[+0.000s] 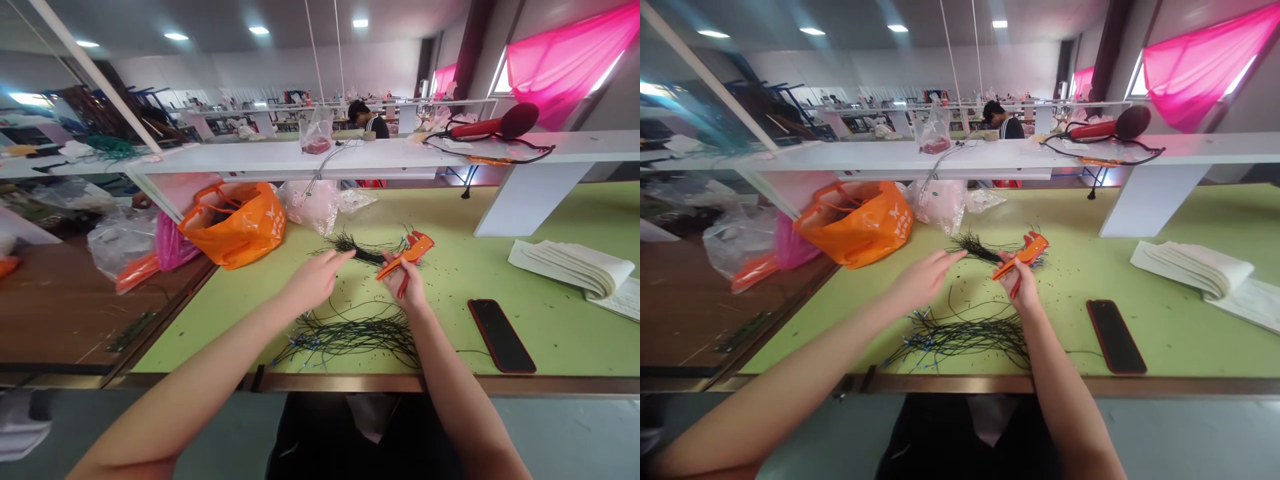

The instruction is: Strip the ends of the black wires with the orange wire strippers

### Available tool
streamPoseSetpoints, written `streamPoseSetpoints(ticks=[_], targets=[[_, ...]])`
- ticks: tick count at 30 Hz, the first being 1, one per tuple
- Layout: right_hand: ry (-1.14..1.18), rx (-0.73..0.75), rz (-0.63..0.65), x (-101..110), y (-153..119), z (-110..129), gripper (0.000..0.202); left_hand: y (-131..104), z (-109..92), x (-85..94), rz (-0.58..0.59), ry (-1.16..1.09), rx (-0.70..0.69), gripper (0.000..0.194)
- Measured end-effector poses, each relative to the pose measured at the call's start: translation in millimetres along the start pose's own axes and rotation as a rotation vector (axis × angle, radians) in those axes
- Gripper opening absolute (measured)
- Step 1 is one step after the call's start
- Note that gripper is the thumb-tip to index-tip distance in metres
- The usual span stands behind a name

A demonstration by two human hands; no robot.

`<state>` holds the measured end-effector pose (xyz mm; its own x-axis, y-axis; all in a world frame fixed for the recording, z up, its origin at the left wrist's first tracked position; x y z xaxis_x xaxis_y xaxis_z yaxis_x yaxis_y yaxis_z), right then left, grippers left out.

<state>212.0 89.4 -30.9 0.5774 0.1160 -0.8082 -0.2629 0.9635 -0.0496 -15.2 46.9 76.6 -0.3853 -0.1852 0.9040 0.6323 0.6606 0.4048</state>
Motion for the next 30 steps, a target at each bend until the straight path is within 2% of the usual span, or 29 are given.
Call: streamPoseSetpoints(ticks=[2, 4, 7, 9, 13, 17, 21, 26, 30], targets=[[-0.031, -0.044, 0.047, -11, -7, -12, 0.024, -16, -3, -27.9, 0.140, 0.029, 0.034, 0.060], [-0.043, -0.068, 0.034, -14, -9, -21, 0.025, -26, -4, -47.4, 0.193, 0.012, 0.075, 0.059], [-0.066, -0.055, 0.009, -13, -9, -28, 0.026, -28, -2, -63.2, 0.157, -0.080, 0.173, 0.050], [-0.120, -0.026, -0.002, -13, -10, -30, 0.026, -21, -5, -69.4, 0.093, -0.203, 0.246, 0.041], [-0.305, 0.001, 0.019, -18, -15, -30, 0.027, 9, -16, -78.5, -0.007, -0.401, 0.318, 0.034], [-0.293, 0.036, 0.022, -21, -20, -19, 0.024, 26, -18, -79.8, -0.087, -0.351, 0.278, 0.027], [-0.147, 0.061, 0.007, -15, -18, -5, 0.020, 16, -9, -77.8, -0.189, -0.313, 0.242, 0.027], [-0.140, 0.063, -0.012, -12, -19, 3, 0.019, -1, -2, -82.3, -0.277, -0.425, 0.277, 0.028], [-0.209, -0.019, 0.097, -14, -25, 14, 0.023, -14, 2, -84.4, -0.315, -0.488, 0.327, 0.028]])
Point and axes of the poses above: each hand's wrist, its own y-axis towards the middle knuckle, its own x-axis out of the back of the hand, z = x × y, the point moved 3 cm from there along y, towards the middle knuckle, and after that the axes turned 12 degrees about -x, right-handed, at the moved point
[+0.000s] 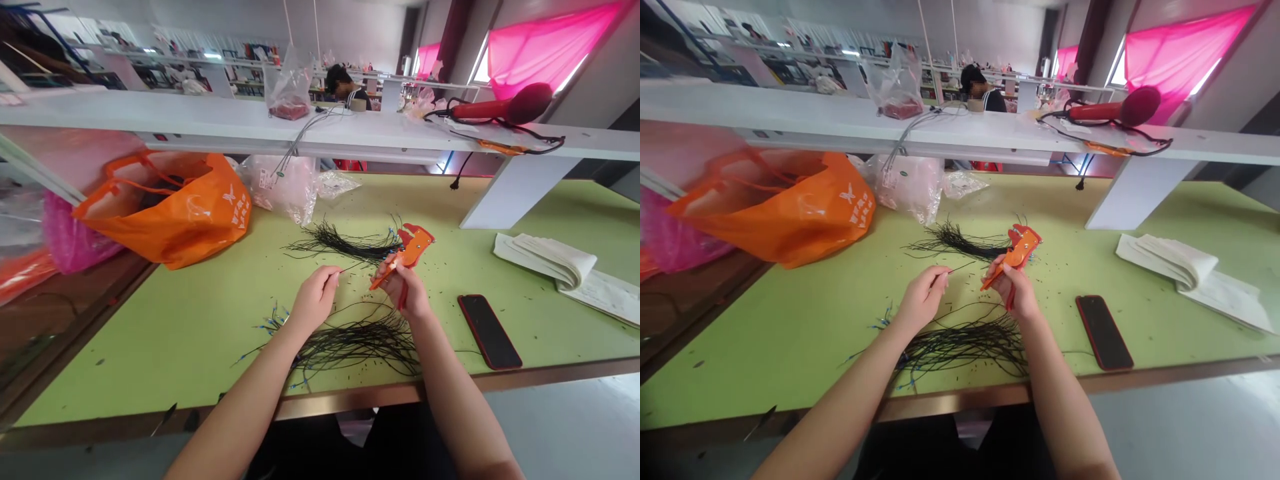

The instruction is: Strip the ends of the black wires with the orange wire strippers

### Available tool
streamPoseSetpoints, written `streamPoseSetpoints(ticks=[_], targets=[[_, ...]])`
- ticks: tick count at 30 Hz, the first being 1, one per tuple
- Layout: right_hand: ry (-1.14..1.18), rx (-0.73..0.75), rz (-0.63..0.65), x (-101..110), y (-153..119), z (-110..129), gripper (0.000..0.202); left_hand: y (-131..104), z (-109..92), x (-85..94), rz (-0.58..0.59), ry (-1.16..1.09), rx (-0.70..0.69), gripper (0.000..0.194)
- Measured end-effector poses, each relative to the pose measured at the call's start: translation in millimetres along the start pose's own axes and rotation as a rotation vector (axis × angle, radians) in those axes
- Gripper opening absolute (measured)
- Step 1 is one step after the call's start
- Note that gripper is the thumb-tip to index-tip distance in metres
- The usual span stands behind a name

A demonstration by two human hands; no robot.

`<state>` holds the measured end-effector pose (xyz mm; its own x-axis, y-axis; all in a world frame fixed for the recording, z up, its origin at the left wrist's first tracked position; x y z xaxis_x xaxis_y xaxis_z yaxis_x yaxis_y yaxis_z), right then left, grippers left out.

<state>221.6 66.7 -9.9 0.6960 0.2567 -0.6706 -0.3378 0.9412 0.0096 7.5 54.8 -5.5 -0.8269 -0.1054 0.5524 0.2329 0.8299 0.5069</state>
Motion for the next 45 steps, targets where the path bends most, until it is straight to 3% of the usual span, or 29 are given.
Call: streamPoseSetpoints(ticks=[5, 10, 18, 30, 37, 45], targets=[[-0.197, -0.348, 0.333, 3, -13, 2, 0.045, -9, 0, 15.5, -0.074, -0.061, -0.076, 0.027], [-0.217, -0.505, 0.506, 2, -20, -12, 0.055, -9, -7, 23.6, -0.140, -0.103, -0.150, 0.025], [-0.211, -0.547, 0.491, 7, -15, -14, 0.058, -8, -8, 27.4, -0.234, -0.061, -0.150, 0.023], [-0.267, -0.579, 0.495, 6, -17, -20, 0.057, -7, -15, 22.4, -0.191, -0.047, -0.228, 0.023], [-0.233, -0.523, 0.488, 0, -15, -20, 0.045, -8, -15, 21.1, -0.203, -0.064, -0.245, 0.022], [-0.260, -0.484, 0.432, 0, -16, -22, 0.045, -9, -13, 19.2, -0.203, -0.082, -0.200, 0.023]])
Point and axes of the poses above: each hand's wrist, its own y-axis towards the middle knuckle, its own x-axis out of the back of the hand, z = x × y, the point moved 3 cm from there along y, towards the middle knuckle, and after that the axes turned 12 degrees about -x, right-handed, at the moved point
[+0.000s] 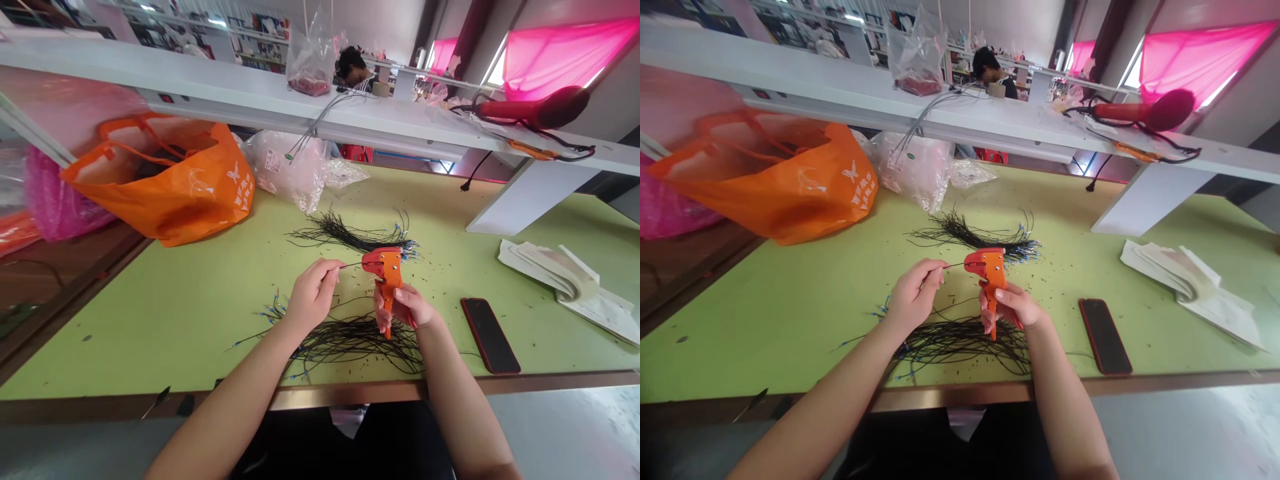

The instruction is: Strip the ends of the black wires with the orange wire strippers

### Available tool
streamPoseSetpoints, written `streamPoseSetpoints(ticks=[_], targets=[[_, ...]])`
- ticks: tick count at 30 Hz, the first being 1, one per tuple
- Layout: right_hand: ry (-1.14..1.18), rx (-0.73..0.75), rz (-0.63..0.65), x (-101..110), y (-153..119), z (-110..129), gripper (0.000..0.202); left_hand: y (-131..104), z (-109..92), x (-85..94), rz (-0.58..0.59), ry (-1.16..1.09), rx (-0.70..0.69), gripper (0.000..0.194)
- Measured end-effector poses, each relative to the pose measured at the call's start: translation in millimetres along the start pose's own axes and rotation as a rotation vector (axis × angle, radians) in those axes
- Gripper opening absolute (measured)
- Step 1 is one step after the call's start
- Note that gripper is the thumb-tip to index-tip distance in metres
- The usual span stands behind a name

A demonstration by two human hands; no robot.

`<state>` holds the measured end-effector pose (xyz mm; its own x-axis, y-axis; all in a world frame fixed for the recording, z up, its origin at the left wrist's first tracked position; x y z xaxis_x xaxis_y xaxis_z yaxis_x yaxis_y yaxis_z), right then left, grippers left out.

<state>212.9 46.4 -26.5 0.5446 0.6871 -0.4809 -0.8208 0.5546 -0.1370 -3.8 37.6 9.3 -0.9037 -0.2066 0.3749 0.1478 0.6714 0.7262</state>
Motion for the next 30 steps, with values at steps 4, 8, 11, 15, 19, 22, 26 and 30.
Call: streamPoseSetpoints(ticks=[4, 8, 11, 15, 19, 22, 26, 30], targets=[[0.014, 0.019, -0.071, -5, 7, -1, 0.044, 1, -2, -0.4, 0.010, 0.033, 0.007, 0.025], [0.014, -0.022, -0.096, -11, 16, -7, 0.048, 2, 0, -3.6, 0.037, 0.111, 0.034, 0.026], [0.014, -0.025, -0.075, -14, 19, -11, 0.049, 3, 1, -4.8, 0.060, 0.147, 0.029, 0.029], [0.054, -0.026, -0.020, -23, 23, -14, 0.051, 4, 1, -0.2, 0.032, 0.133, 0.049, 0.030], [0.134, 0.014, 0.057, -37, 27, -18, 0.052, 5, 1, 4.8, 0.009, 0.010, 0.149, 0.033], [0.197, 0.066, 0.123, -45, 28, -20, 0.051, 7, 0, 6.5, 0.006, -0.076, 0.189, 0.041], [0.236, 0.095, 0.174, -51, 24, -19, 0.052, 7, -1, 5.5, -0.022, -0.194, 0.209, 0.048], [0.270, 0.116, 0.244, -59, 21, -17, 0.046, 1, 2, -1.4, -0.086, -0.321, 0.258, 0.050]])
Point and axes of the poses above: each hand's wrist, its own y-axis towards the middle knuckle, its own x-axis out of the back of the hand, z = x × y, the point moved 3 cm from there along y, towards the middle knuckle, and after that the axes turned 12 degrees about -x, right-handed, at the moved point
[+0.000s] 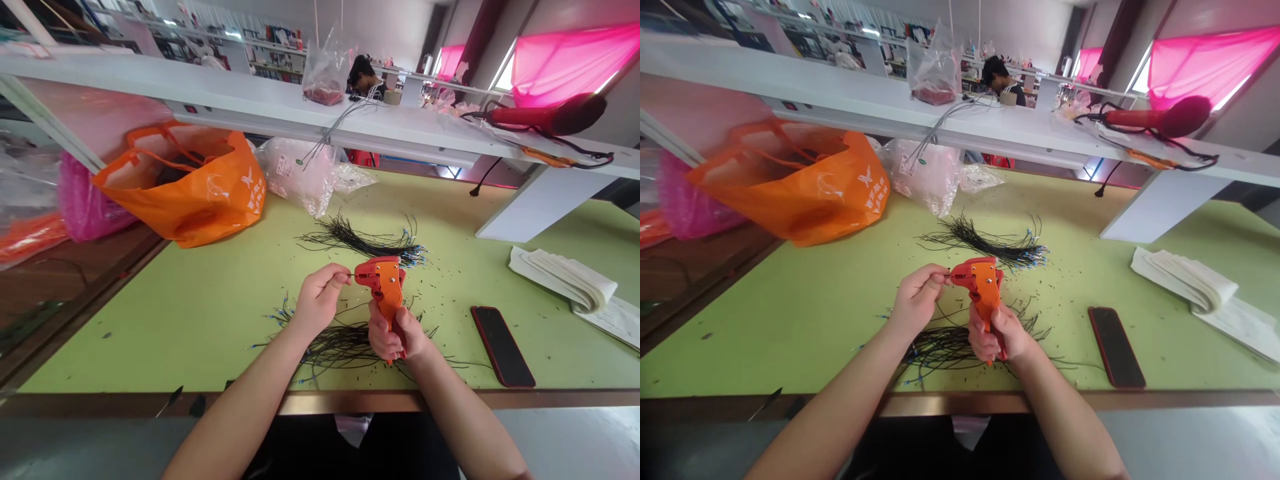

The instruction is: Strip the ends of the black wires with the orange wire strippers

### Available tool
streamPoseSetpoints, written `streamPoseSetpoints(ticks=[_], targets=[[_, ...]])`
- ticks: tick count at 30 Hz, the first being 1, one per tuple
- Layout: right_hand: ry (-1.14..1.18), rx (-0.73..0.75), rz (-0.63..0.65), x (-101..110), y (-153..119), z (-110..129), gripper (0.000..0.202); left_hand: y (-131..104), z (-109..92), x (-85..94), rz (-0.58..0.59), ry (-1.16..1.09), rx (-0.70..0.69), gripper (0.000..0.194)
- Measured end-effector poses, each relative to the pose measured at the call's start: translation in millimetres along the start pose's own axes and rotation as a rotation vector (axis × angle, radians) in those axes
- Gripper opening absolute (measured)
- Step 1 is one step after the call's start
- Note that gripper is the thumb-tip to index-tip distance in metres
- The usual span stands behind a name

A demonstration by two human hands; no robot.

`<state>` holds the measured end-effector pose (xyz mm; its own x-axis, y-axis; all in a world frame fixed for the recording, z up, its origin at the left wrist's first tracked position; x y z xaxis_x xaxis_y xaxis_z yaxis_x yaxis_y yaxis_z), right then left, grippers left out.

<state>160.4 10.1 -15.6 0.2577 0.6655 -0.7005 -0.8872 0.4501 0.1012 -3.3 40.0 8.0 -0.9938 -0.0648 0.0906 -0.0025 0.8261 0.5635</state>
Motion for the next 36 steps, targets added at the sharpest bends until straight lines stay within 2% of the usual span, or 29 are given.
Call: streamPoseSetpoints(ticks=[4, 6, 8, 10, 11, 13, 15, 17, 20, 23, 31, 36], targets=[[-0.026, -0.006, 0.016, -2, -3, 2, 0.046, 0, 9, 2.9, -0.031, -0.137, 0.091, 0.052], [-0.057, 0.090, -0.059, 2, -12, 13, 0.046, 7, 13, 17.5, -0.142, -0.205, 0.083, 0.051], [-0.047, 0.355, -0.280, 11, -28, 36, 0.047, 15, 18, 37.6, -0.324, -0.229, 0.026, 0.051], [-0.052, 0.553, -0.514, 19, -44, 58, 0.050, 20, 22, 50.2, -0.413, -0.192, -0.016, 0.050], [-0.073, 0.544, -0.562, 21, -46, 64, 0.050, 21, 25, 50.4, -0.381, -0.162, -0.001, 0.051], [-0.146, 0.437, -0.553, 21, -42, 67, 0.048, 17, 27, 39.6, -0.212, -0.110, 0.040, 0.050], [-0.196, 0.356, -0.522, 22, -32, 61, 0.047, 9, 24, 23.3, -0.046, -0.047, 0.034, 0.050], [-0.232, 0.343, -0.463, 22, -21, 51, 0.049, 1, 15, 11.1, 0.030, 0.037, -0.015, 0.049], [-0.273, 0.292, -0.398, 27, -10, 35, 0.046, -4, 0, 3.6, 0.063, 0.171, -0.089, 0.046], [-0.297, 0.207, -0.395, 34, -6, 25, 0.048, -5, -9, 0.1, 0.111, 0.285, -0.167, 0.040], [-0.323, 0.090, -0.348, 38, 1, 13, 0.045, -12, -15, -11.2, 0.162, 0.551, -0.405, 0.028], [-0.328, 0.064, -0.364, 43, 2, 9, 0.047, -10, -18, -10.5, 0.144, 0.606, -0.431, 0.027]])
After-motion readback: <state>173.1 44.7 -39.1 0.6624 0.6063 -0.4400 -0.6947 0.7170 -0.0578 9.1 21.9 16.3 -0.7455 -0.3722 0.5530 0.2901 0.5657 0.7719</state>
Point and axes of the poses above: each hand's wrist, its own y-axis towards the middle knuckle, its own x-axis out of the back of the hand, z = x × y, the point moved 3 cm from there along y, towards the middle knuckle, and after that the axes turned 12 degrees about -x, right-handed, at the moved point
